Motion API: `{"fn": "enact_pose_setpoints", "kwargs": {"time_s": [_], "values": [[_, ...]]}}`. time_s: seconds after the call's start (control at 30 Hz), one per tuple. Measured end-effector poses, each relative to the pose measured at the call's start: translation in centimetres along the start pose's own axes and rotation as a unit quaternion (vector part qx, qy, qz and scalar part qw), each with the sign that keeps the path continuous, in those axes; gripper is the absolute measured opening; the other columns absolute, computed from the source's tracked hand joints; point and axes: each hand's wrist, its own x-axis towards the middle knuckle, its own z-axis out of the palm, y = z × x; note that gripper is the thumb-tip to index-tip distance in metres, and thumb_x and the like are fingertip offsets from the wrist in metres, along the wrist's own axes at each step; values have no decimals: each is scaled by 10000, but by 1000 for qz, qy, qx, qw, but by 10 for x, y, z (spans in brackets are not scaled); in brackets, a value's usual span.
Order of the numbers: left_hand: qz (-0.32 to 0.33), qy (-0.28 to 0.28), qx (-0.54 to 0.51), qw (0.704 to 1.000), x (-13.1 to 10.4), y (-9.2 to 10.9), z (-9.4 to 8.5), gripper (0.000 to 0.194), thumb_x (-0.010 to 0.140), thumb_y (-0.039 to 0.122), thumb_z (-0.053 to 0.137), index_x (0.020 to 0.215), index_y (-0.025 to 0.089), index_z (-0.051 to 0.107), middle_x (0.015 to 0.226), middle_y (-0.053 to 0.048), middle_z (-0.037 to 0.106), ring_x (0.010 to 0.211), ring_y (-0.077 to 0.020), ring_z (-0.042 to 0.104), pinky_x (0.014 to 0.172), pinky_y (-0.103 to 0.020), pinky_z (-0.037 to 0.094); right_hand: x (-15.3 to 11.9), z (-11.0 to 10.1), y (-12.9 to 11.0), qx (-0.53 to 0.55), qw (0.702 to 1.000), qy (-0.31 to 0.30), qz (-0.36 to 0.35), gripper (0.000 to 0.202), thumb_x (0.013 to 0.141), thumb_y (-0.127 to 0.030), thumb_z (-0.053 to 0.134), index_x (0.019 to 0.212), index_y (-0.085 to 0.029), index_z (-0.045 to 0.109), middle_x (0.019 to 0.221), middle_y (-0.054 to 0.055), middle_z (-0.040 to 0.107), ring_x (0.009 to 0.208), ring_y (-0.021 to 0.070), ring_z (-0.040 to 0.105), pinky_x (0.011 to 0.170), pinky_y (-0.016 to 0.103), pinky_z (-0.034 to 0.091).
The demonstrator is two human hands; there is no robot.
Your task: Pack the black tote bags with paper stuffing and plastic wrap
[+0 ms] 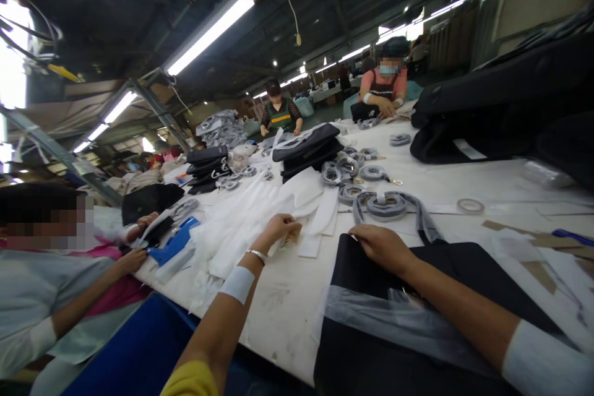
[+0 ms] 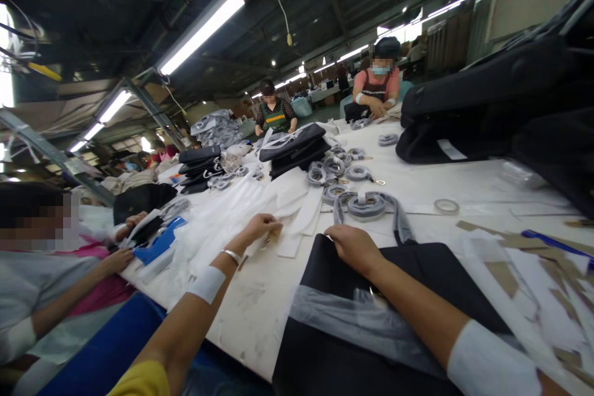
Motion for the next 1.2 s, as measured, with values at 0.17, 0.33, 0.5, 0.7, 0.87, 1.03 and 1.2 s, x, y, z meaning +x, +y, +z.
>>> {"fn": "enact_pose_setpoints", "kwargs": {"time_s": [0.17, 0.33, 0.5, 0.7, 0.87, 1.03, 1.2], "values": [[47, 96, -169, 980, 0, 52, -36, 456, 740, 598, 669, 856, 161, 610, 787, -54, 695, 690, -154, 649, 683, -301, 535, 5, -7, -11, 79, 988, 132, 2, 299, 936, -227, 468, 1136, -203, 689, 1183, 84, 703, 1105, 253, 647, 964, 398, 506], [91, 73, -257, 959, -14, 111, -23, 499, 721, 602, 727, 896, 158, 580, 812, -73, 699, 720, -191, 687, 683, -354, 575, 7, -19, -28, 253, 952, 162, 51, 365, 886, -348, 606, 1228, -231, 655, 1238, 64, 676, 1046, 235, 669, 901, 380, 555], [129, 8, -297, 946, -28, 156, 26, 445, 749, 552, 733, 904, 155, 607, 792, -53, 690, 727, -180, 681, 666, -323, 575, 7, -20, -27, 365, 914, 170, 57, 496, 856, -372, 655, 1340, -297, 580, 1395, 33, 570, 1269, 242, 532, 1014, 412, 494], [139, -32, -355, 924, -30, 187, 58, 394, 771, 499, 734, 888, 148, 601, 769, -40, 675, 723, -162, 668, 680, -294, 559, 9, -22, -20, 475, 855, 172, 116, 346, 805, -480, 704, 1028, -223, 767, 1084, 71, 742, 1105, 288, 643, 1045, 489, 445], [152, -29, -326, 933, -29, 185, 67, 454, 818, 464, 699, 1154, 183, 582, 1141, -112, 659, 971, -203, 654, 802, -323, 537, 13, -28, -20, 640, 718, 194, 194, 401, 647, -533, 821, 898, -222, 792, 1058, 82, 749, 1155, 308, 617, 1083, 495, 405], [208, 51, -165, 963, -39, 165, 81, 332, 793, 395, 725, 1025, 167, 656, 946, -76, 678, 833, -179, 631, 780, -308, 509, 14, -33, -14, 702, 643, 213, 220, 336, 685, -477, 813, 933, -253, 777, 1176, 64, 711, 1245, 286, 559, 1094, 468, 406], [244, -9, -110, 964, -54, 162, 106, 201, 776, 356, 719, 897, 197, 747, 755, -14, 663, 706, -154, 568, 707, -276, 471, 11, -31, -11, 679, 665, 216, 224, 288, 771, -467, 723, 977, -270, 763, 1293, 47, 650, 1306, 273, 501, 1078, 444, 405]]}}
